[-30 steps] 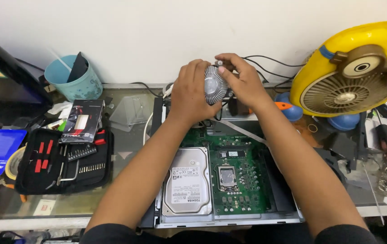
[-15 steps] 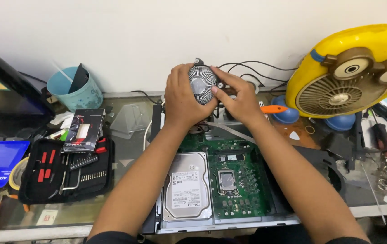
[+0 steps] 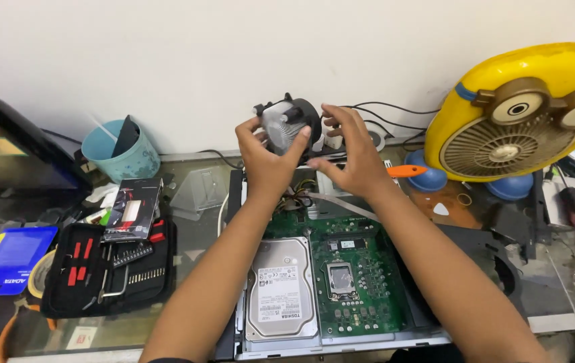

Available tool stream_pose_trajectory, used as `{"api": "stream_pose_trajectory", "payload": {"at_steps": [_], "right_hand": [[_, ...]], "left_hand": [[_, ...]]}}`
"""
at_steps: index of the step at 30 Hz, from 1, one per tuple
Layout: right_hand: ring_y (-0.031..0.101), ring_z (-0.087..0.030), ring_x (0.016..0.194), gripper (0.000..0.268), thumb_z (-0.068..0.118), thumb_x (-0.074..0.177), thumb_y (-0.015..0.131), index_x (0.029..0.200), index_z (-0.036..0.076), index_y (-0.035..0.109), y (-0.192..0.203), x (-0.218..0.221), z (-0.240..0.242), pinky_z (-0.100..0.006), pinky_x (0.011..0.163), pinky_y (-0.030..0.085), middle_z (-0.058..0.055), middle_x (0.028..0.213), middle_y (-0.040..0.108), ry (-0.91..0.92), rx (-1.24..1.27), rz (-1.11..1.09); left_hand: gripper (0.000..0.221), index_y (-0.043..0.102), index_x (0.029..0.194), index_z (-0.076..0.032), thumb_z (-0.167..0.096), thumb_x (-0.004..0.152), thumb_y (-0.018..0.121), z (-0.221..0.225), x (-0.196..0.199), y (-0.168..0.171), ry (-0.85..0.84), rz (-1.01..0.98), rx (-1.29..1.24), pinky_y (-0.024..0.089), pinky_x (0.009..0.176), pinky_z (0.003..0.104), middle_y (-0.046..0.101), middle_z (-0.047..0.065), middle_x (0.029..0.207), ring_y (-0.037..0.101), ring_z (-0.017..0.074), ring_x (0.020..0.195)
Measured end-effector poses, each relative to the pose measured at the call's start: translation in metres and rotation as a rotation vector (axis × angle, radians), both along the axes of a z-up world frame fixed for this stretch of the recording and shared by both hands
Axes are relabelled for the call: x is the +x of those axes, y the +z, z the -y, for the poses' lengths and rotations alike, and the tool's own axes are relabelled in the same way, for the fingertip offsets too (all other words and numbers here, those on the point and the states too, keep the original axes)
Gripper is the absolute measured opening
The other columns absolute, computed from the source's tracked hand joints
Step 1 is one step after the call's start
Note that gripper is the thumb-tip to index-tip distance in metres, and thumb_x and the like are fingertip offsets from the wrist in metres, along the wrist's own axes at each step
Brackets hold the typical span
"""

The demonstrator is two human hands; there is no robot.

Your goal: Repairing a computer by removing and cleaning the CPU fan and heat sink.

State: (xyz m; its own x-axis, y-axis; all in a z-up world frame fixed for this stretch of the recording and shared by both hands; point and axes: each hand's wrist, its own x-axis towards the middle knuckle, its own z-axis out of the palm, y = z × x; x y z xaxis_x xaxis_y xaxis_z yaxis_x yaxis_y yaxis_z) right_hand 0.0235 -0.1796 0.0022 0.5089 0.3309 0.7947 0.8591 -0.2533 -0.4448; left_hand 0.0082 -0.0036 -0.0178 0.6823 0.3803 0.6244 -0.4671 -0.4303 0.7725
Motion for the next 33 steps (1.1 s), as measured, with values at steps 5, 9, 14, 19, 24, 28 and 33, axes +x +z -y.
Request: {"api": "stream_pose_trajectory", "payload": {"at_steps": [5, 9, 14, 19, 24, 28, 33], "right_hand": [[0.060, -0.038, 0.119, 0.091, 0.053, 0.065, 0.097, 0.127, 0.000, 0.056, 0.001, 0.001, -0.001, -0.048, 0.103, 0.053, -0.018, 0.125, 0.057, -0.055, -0.121, 0.310], [0.064, -0.034, 0.119, 0.049, 0.016, 0.074, 0.094, 0.115, 0.005, 0.069, -0.005, 0.006, -0.005, -0.045, 0.102, 0.055, -0.015, 0.127, 0.065, -0.174, -0.223, 0.487], [0.065, -0.034, 0.123, 0.043, 0.010, 0.081, 0.088, 0.121, 0.007, 0.073, -0.008, 0.011, -0.007, -0.046, 0.106, 0.054, -0.014, 0.130, 0.069, -0.199, -0.161, 0.544], [0.058, -0.040, 0.132, 0.049, 0.008, 0.085, 0.085, 0.129, -0.001, 0.065, 0.001, -0.001, -0.010, -0.050, 0.111, 0.047, -0.022, 0.141, 0.063, -0.141, -0.043, 0.310], [0.062, -0.037, 0.126, 0.050, 0.010, 0.084, 0.087, 0.127, -0.003, 0.065, -0.011, 0.012, -0.006, -0.047, 0.104, 0.052, -0.020, 0.135, 0.067, -0.184, 0.051, 0.236], [0.068, -0.036, 0.115, 0.029, 0.006, 0.089, 0.082, 0.112, -0.002, 0.068, -0.003, 0.005, -0.002, -0.039, 0.094, 0.058, -0.020, 0.126, 0.072, -0.203, 0.231, 0.043], [0.071, -0.035, 0.107, 0.023, 0.006, 0.091, 0.080, 0.108, 0.000, 0.067, -0.008, 0.013, 0.004, -0.038, 0.086, 0.061, -0.019, 0.114, 0.075, -0.243, 0.359, -0.065]], "left_hand": [[0.092, 0.042, 0.129, 0.000, -0.055, 0.073, 0.090, 0.003, -0.004, 0.010, -0.075, -0.279, -0.330, 0.054, 0.097, 0.041, 0.052, 0.018, 0.126, 0.064, 0.0340, 0.116], [0.105, 0.026, 0.142, 0.001, -0.057, 0.077, 0.086, 0.005, -0.007, 0.014, -0.170, -0.341, -0.434, 0.054, 0.089, 0.044, 0.047, 0.022, 0.124, 0.059, 0.0302, 0.112], [0.088, 0.034, 0.149, -0.010, -0.066, 0.089, 0.066, 0.004, -0.010, 0.014, -0.300, -0.298, -0.424, 0.049, 0.086, 0.038, 0.047, 0.015, 0.118, 0.053, 0.0237, 0.105], [0.079, 0.037, 0.149, -0.020, -0.077, 0.094, 0.042, 0.004, -0.005, 0.011, -0.486, -0.337, -0.601, 0.035, 0.113, 0.061, 0.040, 0.028, 0.144, 0.046, 0.0500, 0.133], [0.083, 0.035, 0.154, -0.020, -0.077, 0.094, 0.039, 0.009, -0.014, 0.017, -0.563, -0.279, -0.552, 0.038, 0.111, 0.062, 0.040, 0.036, 0.144, 0.045, 0.0550, 0.133], [0.085, 0.036, 0.156, -0.022, -0.076, 0.091, 0.049, 0.008, -0.011, 0.009, -0.593, -0.253, -0.444, 0.042, 0.111, 0.059, 0.042, 0.032, 0.137, 0.049, 0.0473, 0.127], [0.091, 0.036, 0.157, -0.018, -0.052, 0.083, 0.076, 0.005, -0.015, 0.010, -0.596, -0.222, -0.308, 0.051, 0.105, 0.051, 0.047, 0.019, 0.120, 0.054, 0.0332, 0.114]]}}
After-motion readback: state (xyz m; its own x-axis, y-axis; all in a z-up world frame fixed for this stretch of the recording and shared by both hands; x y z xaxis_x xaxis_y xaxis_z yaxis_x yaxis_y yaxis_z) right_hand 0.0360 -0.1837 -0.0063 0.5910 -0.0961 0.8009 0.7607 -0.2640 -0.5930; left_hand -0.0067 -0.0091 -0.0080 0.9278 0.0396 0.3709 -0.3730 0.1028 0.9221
